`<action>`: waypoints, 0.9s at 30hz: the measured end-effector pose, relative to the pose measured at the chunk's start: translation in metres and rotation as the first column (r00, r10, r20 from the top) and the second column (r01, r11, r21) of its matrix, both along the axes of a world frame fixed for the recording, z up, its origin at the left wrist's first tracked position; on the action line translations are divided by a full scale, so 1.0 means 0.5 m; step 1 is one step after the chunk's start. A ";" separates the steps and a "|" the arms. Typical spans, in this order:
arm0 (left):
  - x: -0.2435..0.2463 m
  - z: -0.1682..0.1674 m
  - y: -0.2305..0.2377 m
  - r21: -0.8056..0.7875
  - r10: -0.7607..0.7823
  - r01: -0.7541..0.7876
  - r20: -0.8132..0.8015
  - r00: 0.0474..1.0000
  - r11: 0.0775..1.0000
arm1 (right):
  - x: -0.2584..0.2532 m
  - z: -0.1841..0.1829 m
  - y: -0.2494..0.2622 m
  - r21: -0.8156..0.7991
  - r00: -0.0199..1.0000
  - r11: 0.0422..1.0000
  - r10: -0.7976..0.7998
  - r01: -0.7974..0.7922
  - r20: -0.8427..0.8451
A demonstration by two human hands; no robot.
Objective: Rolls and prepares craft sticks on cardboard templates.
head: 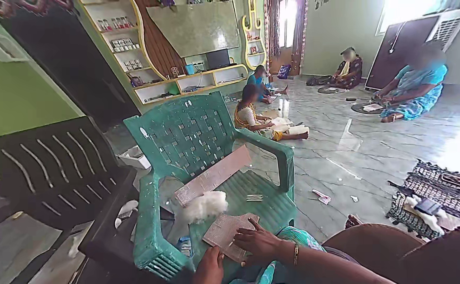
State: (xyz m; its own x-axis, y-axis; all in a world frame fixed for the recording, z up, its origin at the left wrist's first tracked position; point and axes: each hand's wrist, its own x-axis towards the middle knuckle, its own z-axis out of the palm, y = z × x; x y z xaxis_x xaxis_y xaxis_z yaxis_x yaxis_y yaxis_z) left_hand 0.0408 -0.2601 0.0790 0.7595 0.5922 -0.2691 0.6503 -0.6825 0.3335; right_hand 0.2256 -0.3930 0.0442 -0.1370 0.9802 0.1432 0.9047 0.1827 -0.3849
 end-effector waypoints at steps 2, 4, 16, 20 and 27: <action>-0.006 0.007 -0.010 0.019 -0.007 0.006 0.035 0.999 1.000 | -0.013 -0.009 -0.005 0.168 0.996 0.984 -0.056 0.066 -0.063; -0.005 0.027 -0.023 0.026 -0.015 0.014 0.044 0.999 1.000 | -0.021 -0.004 -0.013 0.265 0.983 0.948 -0.156 0.175 -0.091; -0.026 0.146 -0.080 0.104 -0.101 0.071 0.320 0.942 0.992 | -0.003 0.065 -0.070 0.655 0.856 0.566 -0.433 0.501 -0.282; -0.028 0.159 -0.099 0.156 -0.162 0.112 0.367 0.916 0.981 | -0.015 0.075 -0.078 0.738 0.911 0.586 -0.402 0.336 -0.095; -0.027 0.158 -0.114 0.238 -0.249 0.153 0.449 0.858 0.959 | -0.021 0.078 -0.076 0.765 0.931 0.574 -0.353 0.291 -0.089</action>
